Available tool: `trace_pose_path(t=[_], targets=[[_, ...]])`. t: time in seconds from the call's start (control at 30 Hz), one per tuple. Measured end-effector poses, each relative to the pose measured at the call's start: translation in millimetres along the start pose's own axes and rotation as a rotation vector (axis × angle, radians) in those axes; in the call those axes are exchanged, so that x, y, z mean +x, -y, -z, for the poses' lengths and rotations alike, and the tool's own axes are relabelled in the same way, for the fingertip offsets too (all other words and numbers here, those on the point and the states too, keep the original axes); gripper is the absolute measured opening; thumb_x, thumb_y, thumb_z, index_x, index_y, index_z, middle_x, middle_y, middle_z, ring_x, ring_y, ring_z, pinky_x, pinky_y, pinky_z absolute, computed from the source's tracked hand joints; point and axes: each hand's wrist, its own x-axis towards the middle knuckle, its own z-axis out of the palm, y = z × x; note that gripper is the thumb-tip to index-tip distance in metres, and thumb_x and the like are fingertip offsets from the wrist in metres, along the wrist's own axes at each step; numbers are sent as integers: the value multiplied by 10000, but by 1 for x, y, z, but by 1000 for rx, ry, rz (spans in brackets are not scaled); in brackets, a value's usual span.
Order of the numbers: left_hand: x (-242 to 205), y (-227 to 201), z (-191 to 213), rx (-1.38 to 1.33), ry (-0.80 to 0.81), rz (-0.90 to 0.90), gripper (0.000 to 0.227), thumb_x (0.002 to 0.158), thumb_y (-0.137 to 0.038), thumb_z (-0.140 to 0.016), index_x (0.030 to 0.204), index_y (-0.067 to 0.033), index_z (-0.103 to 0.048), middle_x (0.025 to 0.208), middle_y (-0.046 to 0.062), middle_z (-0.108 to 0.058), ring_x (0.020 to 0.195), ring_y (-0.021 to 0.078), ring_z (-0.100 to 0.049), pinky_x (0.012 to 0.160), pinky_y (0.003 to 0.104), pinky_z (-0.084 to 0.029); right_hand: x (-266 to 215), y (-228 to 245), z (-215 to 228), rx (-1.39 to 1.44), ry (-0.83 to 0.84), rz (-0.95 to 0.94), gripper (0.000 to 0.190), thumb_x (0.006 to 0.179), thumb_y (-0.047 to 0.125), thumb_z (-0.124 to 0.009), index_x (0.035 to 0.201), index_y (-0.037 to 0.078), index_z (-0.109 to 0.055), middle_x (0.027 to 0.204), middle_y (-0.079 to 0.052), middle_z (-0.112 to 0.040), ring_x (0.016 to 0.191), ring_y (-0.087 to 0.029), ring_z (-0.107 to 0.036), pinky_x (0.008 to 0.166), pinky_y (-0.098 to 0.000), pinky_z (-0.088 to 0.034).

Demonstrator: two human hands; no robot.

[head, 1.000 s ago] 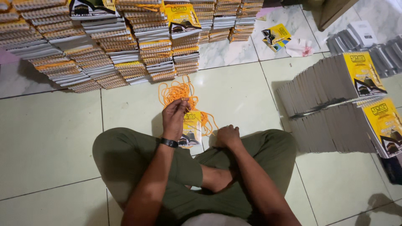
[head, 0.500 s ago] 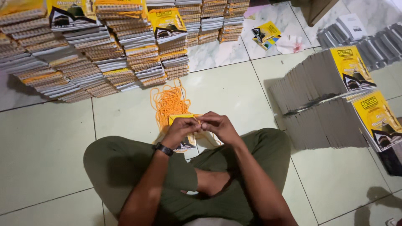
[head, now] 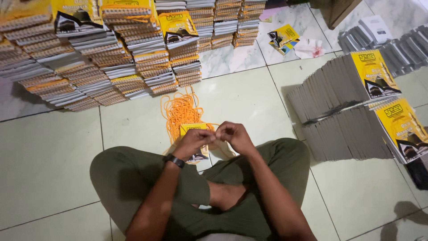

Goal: The person sits on the floor and bundles stacks of yellow-covered notebooks using orange rubber bands. They pick up a stack, wrap the band around it, and place the finished bundle onto a pile. The person occasionally flips through the pages of a notebook before bundling it.

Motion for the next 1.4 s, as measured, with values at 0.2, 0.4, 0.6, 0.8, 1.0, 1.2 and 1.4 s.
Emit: trace_pose_path(t=[0.2, 0.4, 0.6, 0.8, 1.0, 1.2, 1.4], targets=[[8, 13, -6, 474, -324, -229, 269, 883, -345, -848, 953, -86, -824, 901, 85, -655, 891, 216, -659, 825, 324, -529, -1, -2, -16, -378, -493, 229, 82, 868, 66, -830, 886, 46, -753, 836, -94, -673, 735, -210, -674, 670, -309, -563], [7, 22, -23, -405, -276, 126, 249, 1037, -223, -645, 1060, -2, -759, 852, 75, -688, 747, 144, -644, 693, 232, -529, -1, 5, -43, -403, -468, 354, 65, 857, 63, -825, 864, 70, -762, 872, -72, -593, 795, -219, -625, 701, -316, -568], [6, 21, -12, -569, -333, 236, 159, 971, -138, -714, 1054, -4, -728, 807, 11, -665, 672, 84, -610, 633, 192, -491, -1, 2, -38, -316, -262, 249, 59, 856, 54, -812, 870, 38, -757, 879, -87, -635, 805, -212, -640, 770, -341, -544], [4, 23, -7, -224, -427, 211, 114, 886, -96, -770, 927, 11, -777, 717, 81, -677, 559, 141, -620, 523, 237, -500, -6, 4, -29, -337, -78, 243, 32, 900, 46, -762, 911, 36, -733, 929, -107, -663, 853, -240, -654, 814, -374, -530], [1, 22, 1, -84, -174, 197, 80, 812, -18, -765, 733, -9, -756, 534, 112, -589, 394, 128, -547, 400, 221, -443, -5, 9, -39, -322, 2, 288, 68, 1001, 74, -617, 938, 53, -636, 1072, -124, -687, 1028, -316, -680, 928, -437, -522], [-7, 19, 6, -35, -178, 178, 59, 808, 4, -784, 775, 47, -761, 518, 119, -594, 393, 103, -537, 364, 202, -413, -7, 4, -44, -311, 54, 301, 78, 1043, 79, -575, 976, 39, -581, 1002, -131, -614, 913, -277, -636, 790, -395, -563], [1, 30, 12, 550, -245, 106, 210, 779, -214, -769, 873, -27, -785, 637, 112, -732, 634, 246, -741, 649, 345, -561, -8, -8, -43, -492, -29, 188, 83, 1026, 147, -613, 985, 75, -603, 885, -119, -605, 803, -319, -661, 752, -432, -532]])
